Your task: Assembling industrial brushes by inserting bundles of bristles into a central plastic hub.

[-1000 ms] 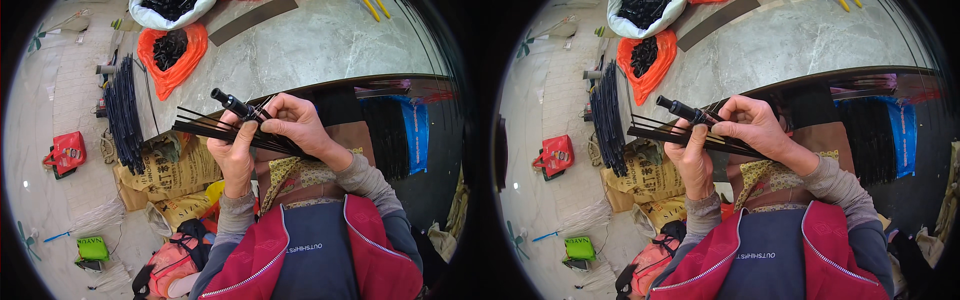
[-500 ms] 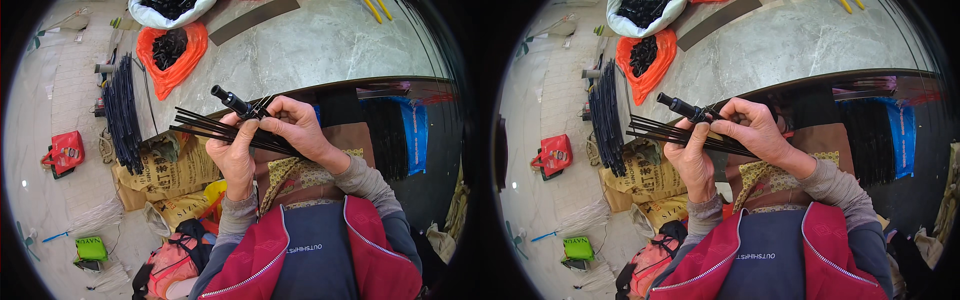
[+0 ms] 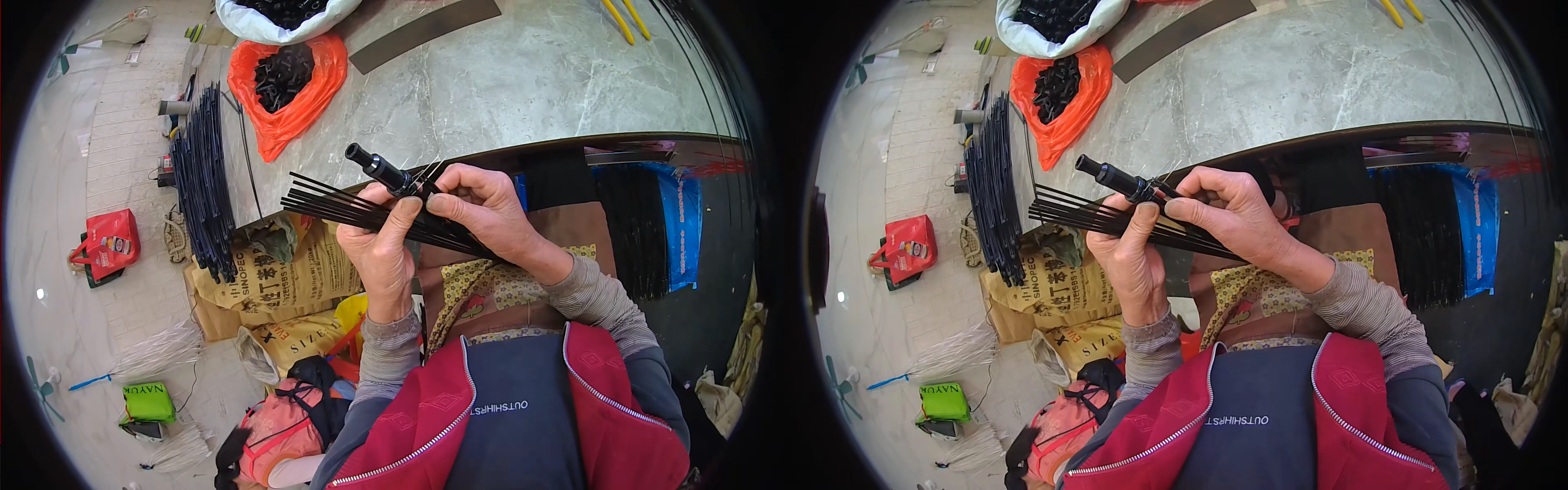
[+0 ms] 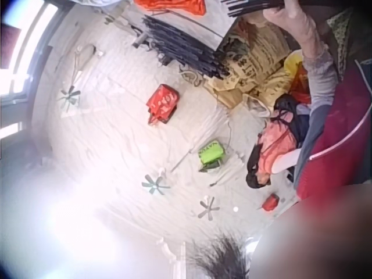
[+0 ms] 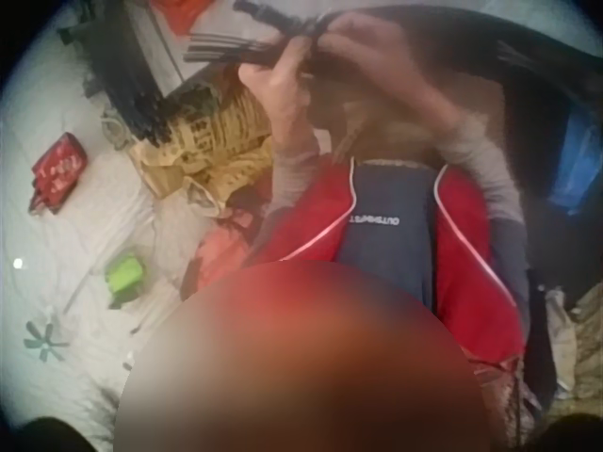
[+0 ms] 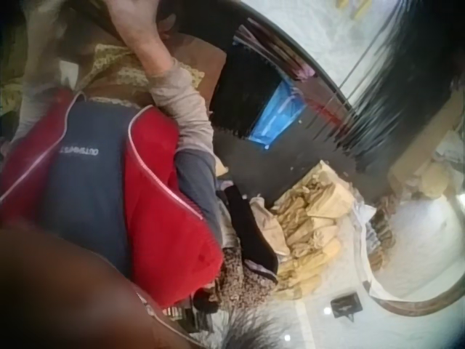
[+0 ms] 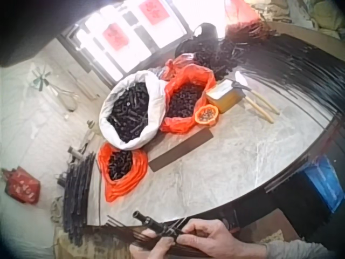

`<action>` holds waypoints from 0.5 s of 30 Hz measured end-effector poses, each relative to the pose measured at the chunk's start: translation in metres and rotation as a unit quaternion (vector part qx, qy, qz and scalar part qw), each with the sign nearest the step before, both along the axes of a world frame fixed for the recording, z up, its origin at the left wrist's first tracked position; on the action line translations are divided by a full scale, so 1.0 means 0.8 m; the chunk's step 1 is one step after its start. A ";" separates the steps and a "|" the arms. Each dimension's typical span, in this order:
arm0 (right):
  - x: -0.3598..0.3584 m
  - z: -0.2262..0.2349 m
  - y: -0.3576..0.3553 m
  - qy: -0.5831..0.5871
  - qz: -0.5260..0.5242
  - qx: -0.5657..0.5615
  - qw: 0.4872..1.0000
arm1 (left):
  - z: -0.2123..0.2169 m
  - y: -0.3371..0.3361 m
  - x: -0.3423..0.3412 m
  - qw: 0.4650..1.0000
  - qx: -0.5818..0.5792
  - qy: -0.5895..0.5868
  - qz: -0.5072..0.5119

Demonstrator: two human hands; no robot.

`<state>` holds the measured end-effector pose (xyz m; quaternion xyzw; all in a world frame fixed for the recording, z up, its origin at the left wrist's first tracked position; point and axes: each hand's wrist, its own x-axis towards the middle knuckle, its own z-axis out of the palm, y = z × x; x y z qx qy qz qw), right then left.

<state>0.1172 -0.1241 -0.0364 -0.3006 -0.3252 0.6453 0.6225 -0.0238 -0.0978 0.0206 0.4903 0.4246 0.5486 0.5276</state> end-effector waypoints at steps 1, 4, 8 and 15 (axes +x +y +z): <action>0.001 0.003 0.000 0.004 0.005 0.001 1.000 | -0.002 0.003 -0.004 1.000 0.007 -0.005 -0.018; 0.002 0.002 0.003 0.034 0.031 -0.011 0.999 | -0.002 0.007 -0.011 0.999 0.009 -0.012 -0.051; 0.005 0.003 0.007 0.028 0.045 -0.018 0.998 | 0.000 0.006 -0.011 0.997 0.012 -0.039 -0.070; -0.012 0.007 0.006 -0.034 -0.040 0.008 0.999 | -0.002 0.001 -0.009 0.999 -0.017 -0.026 -0.018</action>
